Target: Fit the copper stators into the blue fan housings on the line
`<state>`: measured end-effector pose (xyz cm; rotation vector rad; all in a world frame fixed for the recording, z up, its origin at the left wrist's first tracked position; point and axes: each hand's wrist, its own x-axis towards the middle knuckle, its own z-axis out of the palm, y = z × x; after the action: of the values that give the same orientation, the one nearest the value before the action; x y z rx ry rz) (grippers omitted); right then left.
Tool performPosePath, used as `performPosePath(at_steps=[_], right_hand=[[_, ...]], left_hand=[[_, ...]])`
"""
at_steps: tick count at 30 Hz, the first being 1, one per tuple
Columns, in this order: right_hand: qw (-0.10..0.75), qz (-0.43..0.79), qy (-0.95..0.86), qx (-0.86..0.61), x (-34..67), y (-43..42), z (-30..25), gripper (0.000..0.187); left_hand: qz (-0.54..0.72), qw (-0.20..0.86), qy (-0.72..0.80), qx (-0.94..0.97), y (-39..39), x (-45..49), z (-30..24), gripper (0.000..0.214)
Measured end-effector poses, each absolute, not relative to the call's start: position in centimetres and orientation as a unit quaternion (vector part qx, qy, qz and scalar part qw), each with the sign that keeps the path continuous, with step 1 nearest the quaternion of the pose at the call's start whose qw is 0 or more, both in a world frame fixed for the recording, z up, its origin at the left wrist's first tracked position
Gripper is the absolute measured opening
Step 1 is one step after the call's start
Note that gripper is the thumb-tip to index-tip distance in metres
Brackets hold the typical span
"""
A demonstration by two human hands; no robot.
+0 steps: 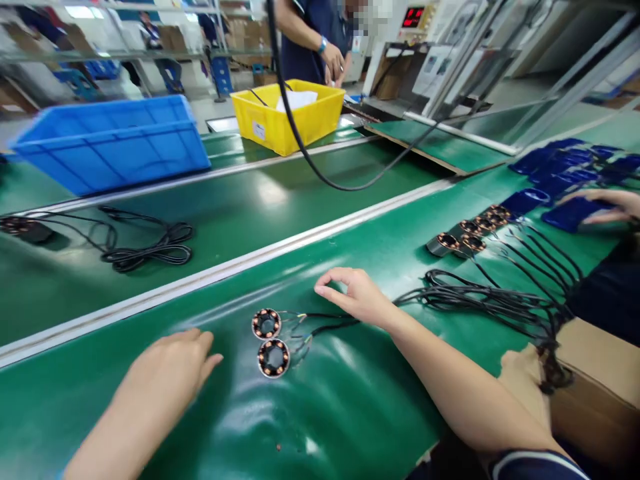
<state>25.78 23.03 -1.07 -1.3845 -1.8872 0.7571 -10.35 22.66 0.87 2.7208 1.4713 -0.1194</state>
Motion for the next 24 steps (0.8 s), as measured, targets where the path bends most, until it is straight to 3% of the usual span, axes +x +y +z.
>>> performPosePath(at_steps=[2,6,13,16,19,24], right_hand=[[0.33,0.304,-0.719,-0.53,24.5,24.3,-0.8,0.022],[0.282,0.266,-0.805,-0.448,19.0,29.5,0.6,0.019],[0.101,0.088,-0.946,-0.295,3.8,41.5,0.6,0.075],[0.067,0.071,-0.948,-0.304,-0.7,45.1,-0.2,0.085],[0.021,0.057,-0.935,-0.35,-2.7,47.2,-1.2,0.078],[-0.011,0.052,-0.896,-0.44,-3.2,47.8,-1.1,0.036]], left_hand=[[-0.12,0.056,0.495,0.859,22.9,-9.4,0.4,0.012],[-0.142,0.1,0.492,0.853,23.3,-7.4,0.5,0.025],[-0.15,0.137,0.509,0.836,23.0,-6.8,1.4,0.036],[-0.168,0.152,0.516,0.826,23.3,-6.6,1.4,0.043],[-0.184,0.166,0.52,0.818,23.9,-6.5,1.4,0.049],[-0.194,0.184,0.516,0.814,24.2,-6.5,1.4,0.054]])
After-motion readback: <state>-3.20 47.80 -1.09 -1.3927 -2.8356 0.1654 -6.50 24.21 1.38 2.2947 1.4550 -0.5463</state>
